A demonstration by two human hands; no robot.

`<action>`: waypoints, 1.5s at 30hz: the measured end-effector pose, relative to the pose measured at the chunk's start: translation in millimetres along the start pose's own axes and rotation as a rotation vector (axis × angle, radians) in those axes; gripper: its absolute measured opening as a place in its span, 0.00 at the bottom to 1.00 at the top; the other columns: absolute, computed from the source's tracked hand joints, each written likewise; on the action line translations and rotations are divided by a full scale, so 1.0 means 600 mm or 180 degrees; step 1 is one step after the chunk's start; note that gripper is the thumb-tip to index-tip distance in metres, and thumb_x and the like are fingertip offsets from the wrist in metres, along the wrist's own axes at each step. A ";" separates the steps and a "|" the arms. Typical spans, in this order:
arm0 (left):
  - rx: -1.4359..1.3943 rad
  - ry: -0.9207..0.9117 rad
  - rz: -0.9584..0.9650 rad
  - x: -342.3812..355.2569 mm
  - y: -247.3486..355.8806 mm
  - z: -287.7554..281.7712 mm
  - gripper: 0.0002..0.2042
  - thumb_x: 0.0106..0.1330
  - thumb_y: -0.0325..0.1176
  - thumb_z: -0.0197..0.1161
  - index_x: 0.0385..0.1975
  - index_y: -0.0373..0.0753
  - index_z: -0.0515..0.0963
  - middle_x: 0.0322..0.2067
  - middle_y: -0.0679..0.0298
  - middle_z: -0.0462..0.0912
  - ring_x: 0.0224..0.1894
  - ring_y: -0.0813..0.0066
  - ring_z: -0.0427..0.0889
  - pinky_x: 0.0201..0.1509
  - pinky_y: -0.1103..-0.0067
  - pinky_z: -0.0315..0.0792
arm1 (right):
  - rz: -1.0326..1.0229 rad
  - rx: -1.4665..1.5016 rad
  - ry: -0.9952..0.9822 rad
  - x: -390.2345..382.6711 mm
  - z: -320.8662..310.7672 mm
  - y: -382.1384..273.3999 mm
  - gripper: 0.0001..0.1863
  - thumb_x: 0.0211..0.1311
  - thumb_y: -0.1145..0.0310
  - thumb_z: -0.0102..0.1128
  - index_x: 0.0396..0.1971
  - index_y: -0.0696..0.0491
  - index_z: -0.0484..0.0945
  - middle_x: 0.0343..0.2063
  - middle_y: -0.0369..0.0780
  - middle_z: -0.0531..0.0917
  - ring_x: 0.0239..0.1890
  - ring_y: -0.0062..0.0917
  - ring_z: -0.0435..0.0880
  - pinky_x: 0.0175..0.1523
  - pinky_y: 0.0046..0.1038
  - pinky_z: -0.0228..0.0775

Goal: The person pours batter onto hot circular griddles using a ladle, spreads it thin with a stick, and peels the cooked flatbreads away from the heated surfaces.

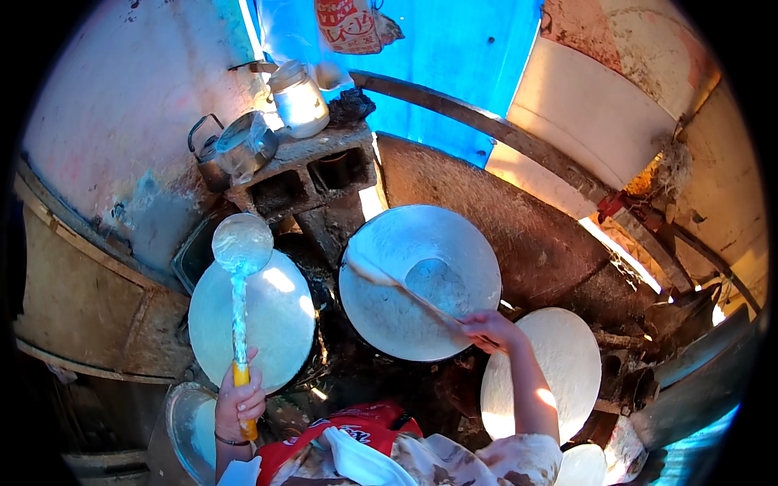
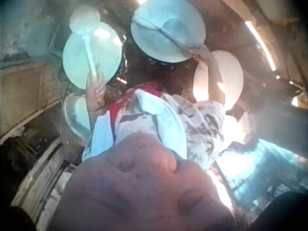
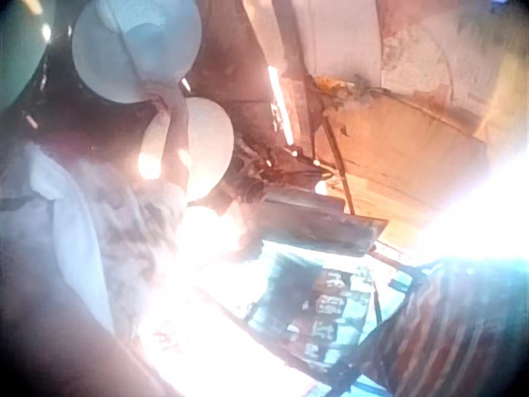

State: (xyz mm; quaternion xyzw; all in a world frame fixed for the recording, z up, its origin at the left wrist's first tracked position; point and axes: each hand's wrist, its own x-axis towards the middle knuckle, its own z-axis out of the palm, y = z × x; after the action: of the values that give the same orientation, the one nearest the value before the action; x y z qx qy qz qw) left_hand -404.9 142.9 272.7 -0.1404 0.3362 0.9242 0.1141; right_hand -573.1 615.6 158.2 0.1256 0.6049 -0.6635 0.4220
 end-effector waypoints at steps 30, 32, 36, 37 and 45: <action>0.0036 -0.0132 -0.0157 0.006 -0.019 0.017 0.32 0.54 0.20 0.55 0.63 0.37 0.55 0.28 0.65 0.65 0.13 0.89 0.58 0.13 0.92 0.55 | -0.0637 -0.0339 0.0721 0.073 -0.018 -0.079 0.11 0.52 0.71 0.64 0.36 0.56 0.79 0.12 0.31 0.69 0.09 0.13 0.62 0.13 0.17 0.47; -0.0038 -0.0174 -0.0249 0.026 -0.016 0.026 0.32 0.55 0.20 0.54 0.63 0.37 0.55 0.28 0.65 0.65 0.13 0.89 0.58 0.13 0.92 0.55 | -0.0410 -0.0747 0.0582 0.086 0.006 -0.088 0.14 0.52 0.71 0.64 0.39 0.57 0.79 0.12 0.32 0.70 0.09 0.13 0.62 0.13 0.18 0.47; 0.0065 -0.0060 -0.0346 -0.002 -0.030 0.022 0.32 0.55 0.20 0.54 0.63 0.37 0.55 0.28 0.65 0.65 0.14 0.89 0.58 0.13 0.92 0.56 | 0.0137 -0.1412 -0.0027 0.019 -0.061 -0.040 0.15 0.52 0.72 0.62 0.41 0.59 0.78 0.11 0.33 0.70 0.08 0.14 0.62 0.13 0.18 0.48; 0.0102 -0.0100 -0.0369 -0.005 -0.027 0.019 0.32 0.55 0.20 0.54 0.63 0.37 0.55 0.28 0.65 0.65 0.14 0.89 0.58 0.13 0.92 0.56 | 0.0206 -0.1357 -0.0040 -0.009 -0.104 -0.011 0.15 0.52 0.72 0.62 0.41 0.59 0.78 0.11 0.34 0.70 0.09 0.15 0.62 0.13 0.18 0.48; 0.0031 -0.0205 -0.0517 -0.016 -0.020 -0.002 0.30 0.57 0.21 0.53 0.62 0.37 0.57 0.27 0.66 0.64 0.14 0.90 0.58 0.13 0.92 0.56 | -0.0321 -0.0015 0.0973 -0.013 0.017 0.052 0.15 0.55 0.71 0.61 0.43 0.54 0.77 0.11 0.31 0.67 0.08 0.13 0.59 0.12 0.17 0.45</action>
State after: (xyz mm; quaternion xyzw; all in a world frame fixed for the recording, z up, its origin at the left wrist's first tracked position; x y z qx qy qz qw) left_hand -392.2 150.0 267.9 -0.1368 0.3243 0.9143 0.2002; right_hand -542.7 612.3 144.5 0.1936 0.6692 -0.6556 0.2914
